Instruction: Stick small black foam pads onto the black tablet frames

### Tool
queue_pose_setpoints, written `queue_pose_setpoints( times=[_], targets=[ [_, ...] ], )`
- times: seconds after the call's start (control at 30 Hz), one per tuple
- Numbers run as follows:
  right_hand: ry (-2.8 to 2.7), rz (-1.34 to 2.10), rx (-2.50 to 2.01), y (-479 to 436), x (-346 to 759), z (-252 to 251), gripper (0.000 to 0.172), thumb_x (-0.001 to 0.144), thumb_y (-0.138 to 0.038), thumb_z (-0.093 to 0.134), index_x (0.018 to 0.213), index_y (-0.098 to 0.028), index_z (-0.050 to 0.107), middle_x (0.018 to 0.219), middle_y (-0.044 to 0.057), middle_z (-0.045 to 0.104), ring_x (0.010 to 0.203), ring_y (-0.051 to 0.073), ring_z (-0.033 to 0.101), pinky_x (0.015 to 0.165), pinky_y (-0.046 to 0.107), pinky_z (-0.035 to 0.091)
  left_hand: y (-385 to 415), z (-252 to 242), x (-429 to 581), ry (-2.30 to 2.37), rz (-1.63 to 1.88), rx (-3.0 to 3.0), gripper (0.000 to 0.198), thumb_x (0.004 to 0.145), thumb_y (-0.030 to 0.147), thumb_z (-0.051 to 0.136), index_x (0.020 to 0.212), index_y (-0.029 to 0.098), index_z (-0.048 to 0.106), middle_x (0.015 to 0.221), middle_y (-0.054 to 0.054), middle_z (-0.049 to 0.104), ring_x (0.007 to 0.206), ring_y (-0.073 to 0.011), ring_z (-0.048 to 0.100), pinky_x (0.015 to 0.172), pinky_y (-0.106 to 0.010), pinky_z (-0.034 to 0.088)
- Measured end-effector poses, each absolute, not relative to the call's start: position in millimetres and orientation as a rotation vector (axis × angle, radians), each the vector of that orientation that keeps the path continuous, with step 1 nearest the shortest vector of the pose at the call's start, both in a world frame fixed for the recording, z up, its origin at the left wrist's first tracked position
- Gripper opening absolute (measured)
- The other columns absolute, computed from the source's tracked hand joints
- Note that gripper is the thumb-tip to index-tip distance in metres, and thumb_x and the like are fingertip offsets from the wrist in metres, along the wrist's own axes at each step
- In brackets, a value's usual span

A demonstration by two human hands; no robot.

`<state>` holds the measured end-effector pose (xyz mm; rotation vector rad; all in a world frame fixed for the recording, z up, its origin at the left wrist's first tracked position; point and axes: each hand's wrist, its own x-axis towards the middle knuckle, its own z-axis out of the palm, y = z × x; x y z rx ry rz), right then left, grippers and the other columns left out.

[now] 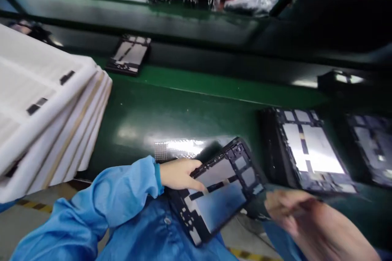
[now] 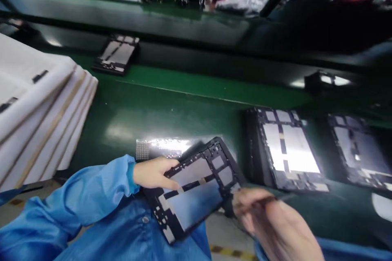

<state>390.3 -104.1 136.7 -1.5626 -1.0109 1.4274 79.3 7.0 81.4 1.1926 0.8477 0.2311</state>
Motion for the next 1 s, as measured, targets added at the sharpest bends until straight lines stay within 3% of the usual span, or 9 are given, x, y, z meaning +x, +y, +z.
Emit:
queue_pose_setpoints(
  times=[0.1,0.2,0.3,0.5,0.6,0.87,1.0],
  targets=[
    [-1.143,1.435,-1.315,-58.7,350.5,136.5,0.015,0.099,-0.05,0.087,0.103,-0.035,0.09,0.073,0.007,0.074,0.062,0.02,0.071,0.054,0.033,0.059,21.6,101.8,60.9,0.97,0.184,1.449,0.019,0.086,0.027,0.089,0.084,0.022,0.071,0.068,0.005,0.068,0.063,-0.0147,0.059,0.07,-0.031,0.045],
    [-1.416,1.418,-1.119,-1.3,299.5,123.2,0.015,0.1,-0.042,0.092,0.11,-0.031,0.088,0.099,0.005,0.085,0.087,0.02,0.083,0.077,0.034,0.071,50.4,119.7,26.5,1.203,0.255,1.603,0.013,0.103,0.024,0.067,0.091,0.021,0.071,0.075,0.001,0.073,0.069,-0.0155,0.063,0.071,-0.03,0.04],
    [-1.74,1.355,-1.116,44.0,257.0,94.9,0.021,0.107,-0.043,0.083,0.116,-0.024,0.084,0.114,0.007,0.088,0.105,0.023,0.085,0.099,0.04,0.071,71.3,122.4,-5.9,1.289,0.168,1.64,0.02,0.099,0.02,0.068,0.08,0.022,0.067,0.058,0.005,0.066,0.053,-0.0138,0.059,0.066,-0.03,0.039],
    [-1.98,1.34,-1.051,68.0,233.6,55.4,0.019,0.112,-0.038,0.073,0.12,-0.022,0.078,0.115,0.008,0.087,0.099,0.021,0.083,0.091,0.036,0.068,78.3,108.2,-6.3,1.314,-0.206,1.789,0.016,0.1,0.02,0.071,0.084,0.021,0.071,0.054,0.006,0.069,0.056,-0.0164,0.07,0.07,-0.029,0.045],
    [-1.973,1.353,-1.064,63.9,237.8,58.0,0.019,0.113,-0.038,0.073,0.123,-0.022,0.077,0.119,0.009,0.086,0.107,0.022,0.082,0.095,0.036,0.067,79.6,108.5,1.0,1.328,-0.271,1.828,0.013,0.098,0.016,0.071,0.086,0.02,0.075,0.059,0.005,0.072,0.06,-0.0172,0.072,0.07,-0.03,0.043],
    [-2.1,1.297,-1.009,71.6,234.1,67.8,0.015,0.113,-0.031,0.071,0.12,-0.02,0.079,0.118,0.008,0.086,0.104,0.022,0.081,0.095,0.036,0.064,80.6,109.7,0.5,1.366,-0.334,1.834,0.014,0.101,0.025,0.071,0.095,0.02,0.082,0.064,0.002,0.073,0.064,-0.0189,0.07,0.073,-0.032,0.042],
    [-1.803,1.44,-1.071,50.0,242.8,80.2,0.013,0.112,-0.035,0.076,0.119,-0.024,0.078,0.113,0.005,0.085,0.101,0.021,0.082,0.093,0.035,0.066,82.6,108.3,1.6,1.35,-0.355,1.867,0.015,0.102,0.023,0.07,0.094,0.019,0.082,0.063,0.003,0.072,0.067,-0.0181,0.07,0.077,-0.032,0.043]
  ],
)
